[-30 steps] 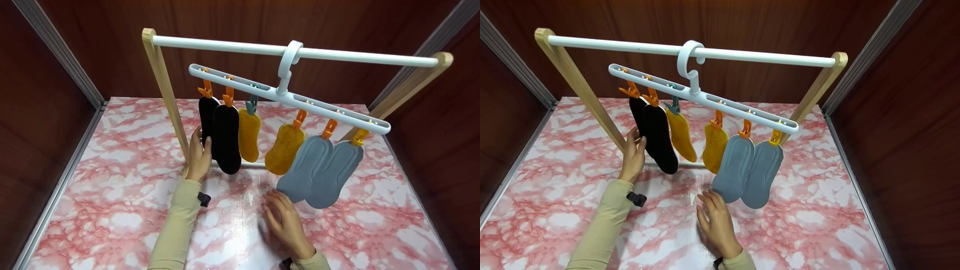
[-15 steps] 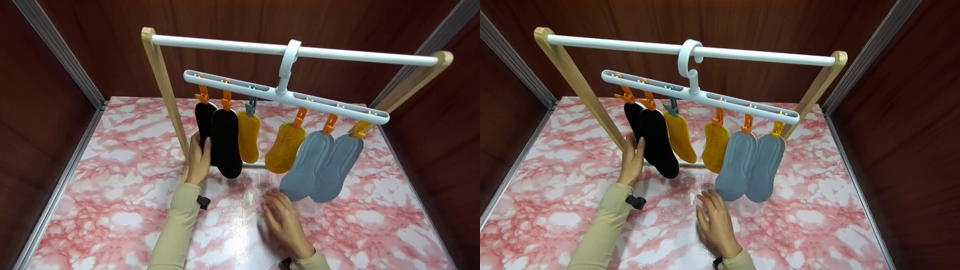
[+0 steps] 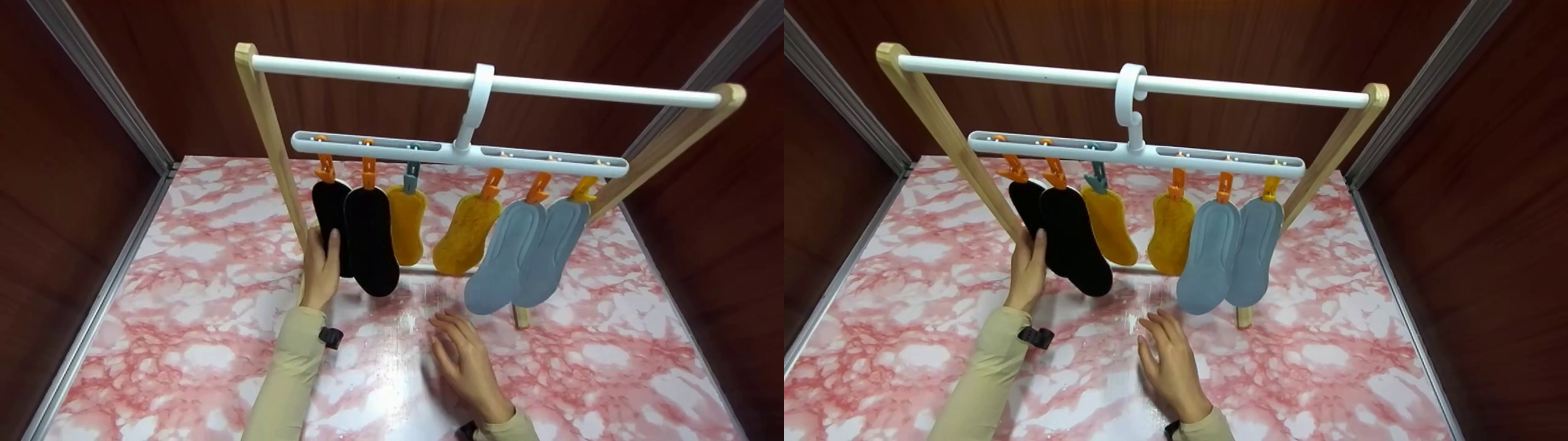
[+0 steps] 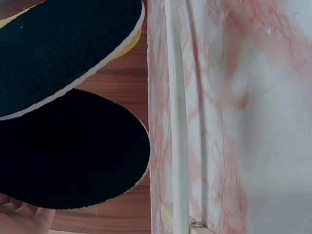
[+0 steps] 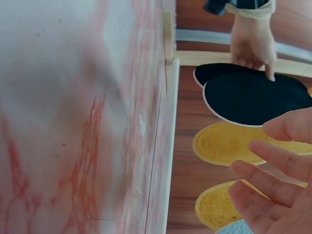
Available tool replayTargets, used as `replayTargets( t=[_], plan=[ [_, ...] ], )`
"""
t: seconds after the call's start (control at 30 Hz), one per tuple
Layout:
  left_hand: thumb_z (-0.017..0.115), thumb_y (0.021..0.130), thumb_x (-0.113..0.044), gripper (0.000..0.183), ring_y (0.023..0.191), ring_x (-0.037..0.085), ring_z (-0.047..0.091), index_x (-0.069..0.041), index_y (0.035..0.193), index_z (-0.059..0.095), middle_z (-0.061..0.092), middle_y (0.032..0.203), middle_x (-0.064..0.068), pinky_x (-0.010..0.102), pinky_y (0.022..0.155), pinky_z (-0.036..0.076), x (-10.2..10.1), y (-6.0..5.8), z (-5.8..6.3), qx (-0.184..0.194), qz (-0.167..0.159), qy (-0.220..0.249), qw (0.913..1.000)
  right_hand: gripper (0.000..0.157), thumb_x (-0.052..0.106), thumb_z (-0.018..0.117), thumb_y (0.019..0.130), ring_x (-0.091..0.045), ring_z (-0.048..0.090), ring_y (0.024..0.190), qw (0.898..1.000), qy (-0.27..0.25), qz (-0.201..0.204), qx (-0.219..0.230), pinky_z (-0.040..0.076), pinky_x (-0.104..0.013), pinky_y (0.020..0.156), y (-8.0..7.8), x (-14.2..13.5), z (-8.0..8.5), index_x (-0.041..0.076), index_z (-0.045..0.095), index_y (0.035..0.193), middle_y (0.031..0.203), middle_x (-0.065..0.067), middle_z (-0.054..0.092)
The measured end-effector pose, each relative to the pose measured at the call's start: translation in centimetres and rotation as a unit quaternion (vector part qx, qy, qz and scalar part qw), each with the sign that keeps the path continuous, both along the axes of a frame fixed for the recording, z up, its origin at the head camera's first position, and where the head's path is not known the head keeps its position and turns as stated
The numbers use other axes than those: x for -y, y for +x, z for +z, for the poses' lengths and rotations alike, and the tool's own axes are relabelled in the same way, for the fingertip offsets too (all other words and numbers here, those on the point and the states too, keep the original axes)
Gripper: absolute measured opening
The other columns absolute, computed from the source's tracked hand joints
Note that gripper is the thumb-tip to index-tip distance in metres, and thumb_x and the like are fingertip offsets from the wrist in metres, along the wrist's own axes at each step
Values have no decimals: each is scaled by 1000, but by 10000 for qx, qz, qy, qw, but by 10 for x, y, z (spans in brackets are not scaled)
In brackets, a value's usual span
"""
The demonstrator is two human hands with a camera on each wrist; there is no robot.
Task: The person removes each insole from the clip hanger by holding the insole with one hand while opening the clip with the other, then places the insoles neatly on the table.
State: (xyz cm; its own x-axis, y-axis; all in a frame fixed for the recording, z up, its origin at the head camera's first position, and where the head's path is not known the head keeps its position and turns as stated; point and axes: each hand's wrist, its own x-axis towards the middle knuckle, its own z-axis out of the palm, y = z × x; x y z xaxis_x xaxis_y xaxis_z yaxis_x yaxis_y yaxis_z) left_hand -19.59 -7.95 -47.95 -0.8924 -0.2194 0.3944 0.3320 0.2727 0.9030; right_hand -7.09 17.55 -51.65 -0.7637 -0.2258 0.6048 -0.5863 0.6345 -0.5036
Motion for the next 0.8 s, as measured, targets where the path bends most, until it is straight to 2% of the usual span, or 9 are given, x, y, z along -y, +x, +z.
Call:
replayTargets(
  t=[0.03,0.07,0.1,0.23,0.27,0.3,0.47,0.7,0.8],
  plan=[
    [45,101,-17,24,93,28,54,3,112,49,56,102,18,41,87,40,0,1,1,26,27,6,10000,34,-4,71,77,-33,59,108,10000,4,-10,13,42,-28,100,0,0,0,1,67,110,113,-13,66],
    [46,101,-16,24,94,30,54,4,113,50,56,103,19,42,88,41,-1,6,7,88,50,20,9999,34,-4,71,77,-33,59,109,10000,1,-12,24,42,-29,100,0,0,-1,2,67,110,113,-13,66],
    [46,101,-17,25,94,30,54,4,114,50,56,103,19,43,88,41,-1,8,7,125,64,1,9999,34,-4,71,78,-33,59,109,10000,-16,-1,79,41,-27,101,0,0,-1,2,67,110,114,-14,65],
    [45,102,-19,26,90,29,55,2,116,49,56,99,17,43,84,42,0,15,7,189,54,-49,9998,34,-4,72,77,-35,60,109,10000,18,-3,18,43,-32,99,0,0,-1,2,68,110,113,-14,66],
    [44,102,-18,25,87,28,54,3,115,49,55,97,17,42,82,42,0,17,7,148,38,-62,9999,34,-4,72,77,-35,60,109,10000,12,-1,18,43,-32,99,0,1,-1,2,68,110,113,-15,66],
    [44,102,-19,24,84,26,53,2,114,49,55,94,15,40,79,42,1,16,1,70,35,-78,9999,34,-5,72,77,-36,60,108,10000,19,-5,8,42,-32,99,-1,1,0,2,68,110,113,-14,66],
    [46,101,-14,18,75,23,48,3,107,49,50,82,12,37,73,40,0,23,1,-92,218,-45,9997,33,-4,72,77,-35,59,109,9999,82,-16,-77,44,-40,96,-2,1,0,2,68,109,112,-14,66],
    [47,100,-12,17,75,24,49,2,110,50,50,81,12,39,73,41,0,28,-1,-121,305,4,9995,31,-3,69,81,-33,57,112,9998,-49,108,136,40,-31,103,-4,4,7,2,67,111,114,-14,65],
    [47,100,-12,17,76,23,50,1,111,50,52,83,12,38,73,41,2,30,-3,-179,349,-109,9992,32,-2,69,81,-27,59,111,9990,-269,298,215,43,-27,99,-7,7,12,3,67,113,115,-13,65]
  ],
)
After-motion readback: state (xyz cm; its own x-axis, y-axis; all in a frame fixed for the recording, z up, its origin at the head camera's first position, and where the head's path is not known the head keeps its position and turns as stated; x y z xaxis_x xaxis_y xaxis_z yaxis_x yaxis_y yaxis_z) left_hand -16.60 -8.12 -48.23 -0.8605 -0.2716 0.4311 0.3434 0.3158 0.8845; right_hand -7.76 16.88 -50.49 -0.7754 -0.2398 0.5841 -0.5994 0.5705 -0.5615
